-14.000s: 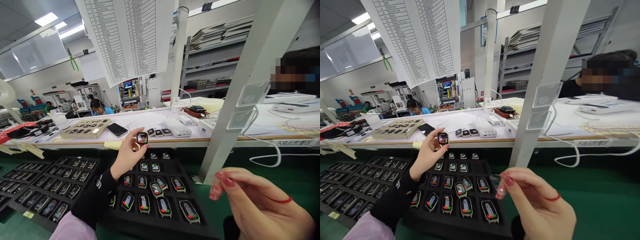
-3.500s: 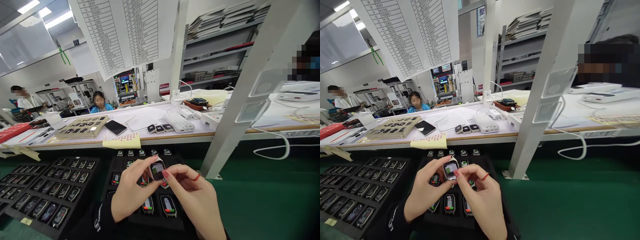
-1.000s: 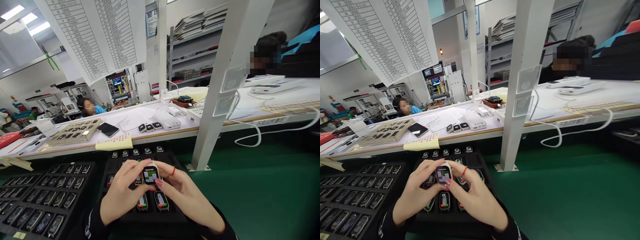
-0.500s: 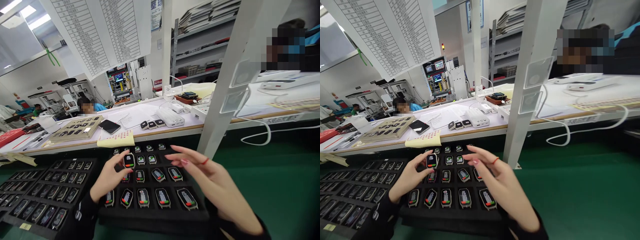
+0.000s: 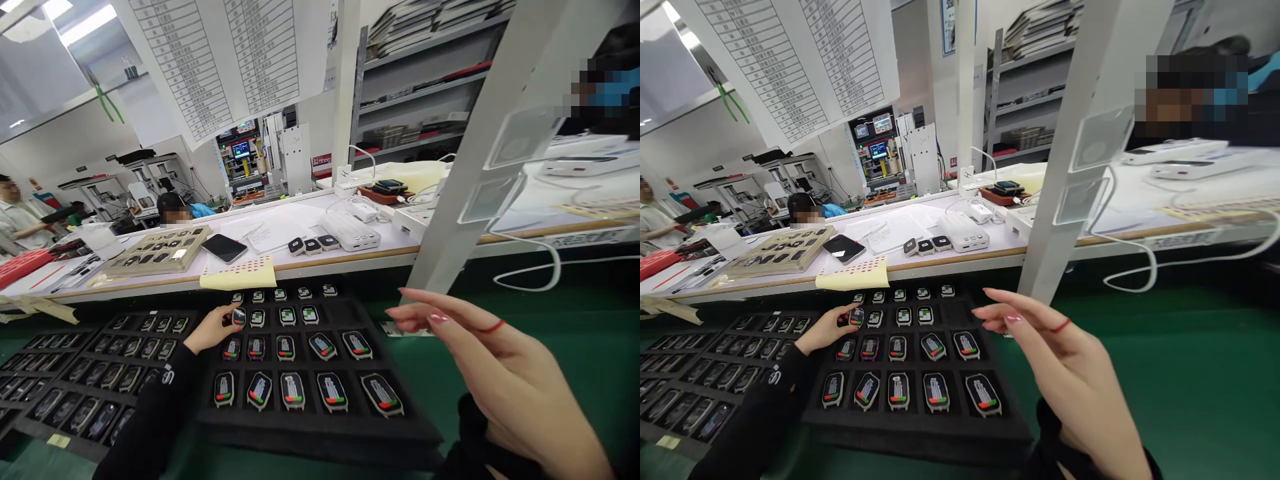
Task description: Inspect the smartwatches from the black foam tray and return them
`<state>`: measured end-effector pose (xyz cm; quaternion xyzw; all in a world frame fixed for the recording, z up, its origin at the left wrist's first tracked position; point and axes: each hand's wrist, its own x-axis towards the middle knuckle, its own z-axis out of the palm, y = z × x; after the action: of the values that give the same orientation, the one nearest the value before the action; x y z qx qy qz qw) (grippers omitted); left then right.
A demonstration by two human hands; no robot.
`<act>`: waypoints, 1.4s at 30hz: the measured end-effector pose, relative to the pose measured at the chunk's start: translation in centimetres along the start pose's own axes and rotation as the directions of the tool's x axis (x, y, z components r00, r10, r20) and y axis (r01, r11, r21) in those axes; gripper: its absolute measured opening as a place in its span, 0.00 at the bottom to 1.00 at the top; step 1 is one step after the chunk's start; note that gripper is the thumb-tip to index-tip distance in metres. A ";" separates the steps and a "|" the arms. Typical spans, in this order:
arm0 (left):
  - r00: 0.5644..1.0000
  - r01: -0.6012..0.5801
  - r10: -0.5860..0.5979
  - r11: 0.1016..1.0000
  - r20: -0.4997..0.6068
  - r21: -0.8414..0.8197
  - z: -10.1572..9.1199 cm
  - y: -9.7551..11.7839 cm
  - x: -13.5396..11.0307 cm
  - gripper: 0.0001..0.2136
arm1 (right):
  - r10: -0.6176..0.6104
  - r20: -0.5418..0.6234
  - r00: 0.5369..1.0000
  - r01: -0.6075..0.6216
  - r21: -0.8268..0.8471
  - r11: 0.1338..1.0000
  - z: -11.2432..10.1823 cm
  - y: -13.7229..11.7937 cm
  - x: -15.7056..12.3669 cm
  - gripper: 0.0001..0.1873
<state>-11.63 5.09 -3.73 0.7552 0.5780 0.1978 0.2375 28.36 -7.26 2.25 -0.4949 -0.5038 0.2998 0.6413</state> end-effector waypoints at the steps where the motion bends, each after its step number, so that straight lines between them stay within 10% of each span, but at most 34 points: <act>1: 1.000 -0.021 0.021 1.000 0.015 0.013 -0.1 0.1 0.1 0.30 | -0.018 0.045 0.999 0.018 -0.007 1.000 0.4 0.1 0.0 0.23; 4: 0.996 -0.075 0.073 0.996 0.044 0.053 -0.7 0.3 0.6 0.32 | -0.020 0.318 0.948 0.053 -0.096 0.994 2.1 1.4 1.1 0.25; 8: 0.991 -0.130 0.128 0.984 0.022 0.124 -0.2 1.0 1.9 0.19 | 0.108 0.642 0.759 0.226 -0.415 0.881 5.3 5.4 4.7 0.22; 18: 0.981 -0.182 0.194 0.939 -0.013 0.292 3.4 2.2 5.2 0.15 | 0.260 0.658 0.707 0.392 -0.670 0.631 12.3 11.3 9.8 0.13; 42: 1.000 -0.015 0.006 0.901 -0.023 -0.433 3.4 3.8 3.8 0.11 | 0.385 0.748 0.541 0.190 -0.554 0.810 11.4 13.9 12.3 0.13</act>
<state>-5.78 7.51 -4.17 0.6846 0.5179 0.3306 0.3923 23.01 12.05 -6.45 -0.4889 -0.7815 0.3681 0.1216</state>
